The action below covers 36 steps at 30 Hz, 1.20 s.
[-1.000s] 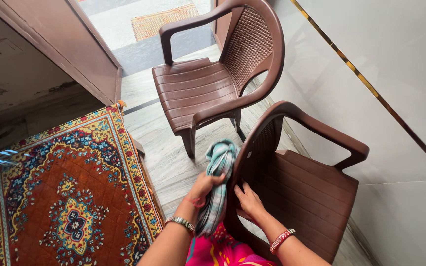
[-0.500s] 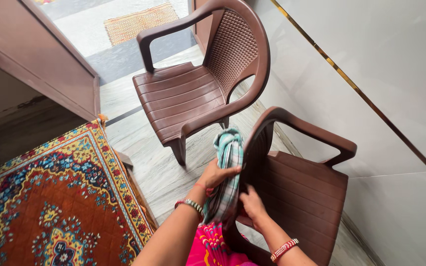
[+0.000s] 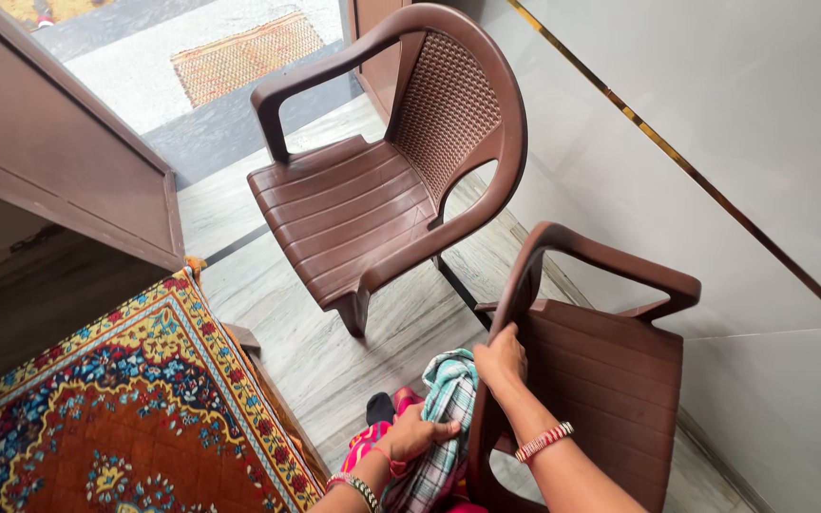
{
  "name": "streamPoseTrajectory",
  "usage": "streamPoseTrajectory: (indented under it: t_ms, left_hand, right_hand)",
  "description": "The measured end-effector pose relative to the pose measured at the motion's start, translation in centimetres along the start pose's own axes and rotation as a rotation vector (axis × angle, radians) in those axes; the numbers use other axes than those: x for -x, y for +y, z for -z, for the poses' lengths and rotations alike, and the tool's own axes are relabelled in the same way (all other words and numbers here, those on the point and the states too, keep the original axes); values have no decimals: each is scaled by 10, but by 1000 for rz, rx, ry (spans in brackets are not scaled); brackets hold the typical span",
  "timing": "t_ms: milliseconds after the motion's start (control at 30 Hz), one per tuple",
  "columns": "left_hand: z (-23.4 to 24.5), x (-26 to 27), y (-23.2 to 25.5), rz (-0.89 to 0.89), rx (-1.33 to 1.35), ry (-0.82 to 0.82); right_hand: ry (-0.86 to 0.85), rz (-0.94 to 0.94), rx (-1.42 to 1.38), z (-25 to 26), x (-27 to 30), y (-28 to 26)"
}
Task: The person wipes the surfaces of a plastic chair with a cloth, handling the chair to reach different areas.
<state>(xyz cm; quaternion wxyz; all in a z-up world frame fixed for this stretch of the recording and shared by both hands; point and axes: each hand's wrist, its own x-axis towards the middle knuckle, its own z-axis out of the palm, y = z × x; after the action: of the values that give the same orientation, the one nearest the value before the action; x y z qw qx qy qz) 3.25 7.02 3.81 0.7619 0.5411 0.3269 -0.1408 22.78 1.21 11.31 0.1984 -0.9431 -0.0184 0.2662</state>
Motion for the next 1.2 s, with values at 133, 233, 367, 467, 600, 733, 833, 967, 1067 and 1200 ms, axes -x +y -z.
streamPoseTrajectory:
  t_ms: [133, 233, 367, 467, 600, 733, 833, 967, 1067, 1200]
  left_hand:
    - [0, 11, 24, -47, 18, -68]
    - [-10, 12, 34, -70, 104, -81]
    - [-40, 6, 40, -131, 214, -51]
    - [-69, 2, 38, -144, 173, -43]
    - [-113, -2, 30, -122, 197, -28]
    - [-159, 6, 21, -148, 51, 35]
    - [-204, -4, 14, -207, 251, 14]
    - [-253, -13, 18, -345, 500, 20]
    - [-267, -4, 33, -422, 559, 28]
    - [-274, 26, 67, -486, 663, -7]
  right_hand:
    - [46, -18, -5, 18, 13, -4]
    - [86, 3, 42, 41, 19, 1]
    - [162, 79, -164, 78, 31, 21]
    - [169, 80, -253, 108, 33, 46]
    - [140, 146, -354, 153, 22, 103]
    - [-40, 328, -712, 202, 4, 157]
    - [14, 422, -707, 221, 2, 179]
    - [131, 457, -529, 241, 9, 185]
    - [174, 450, -412, 245, 21, 179]
    - [177, 403, -312, 245, 24, 170]
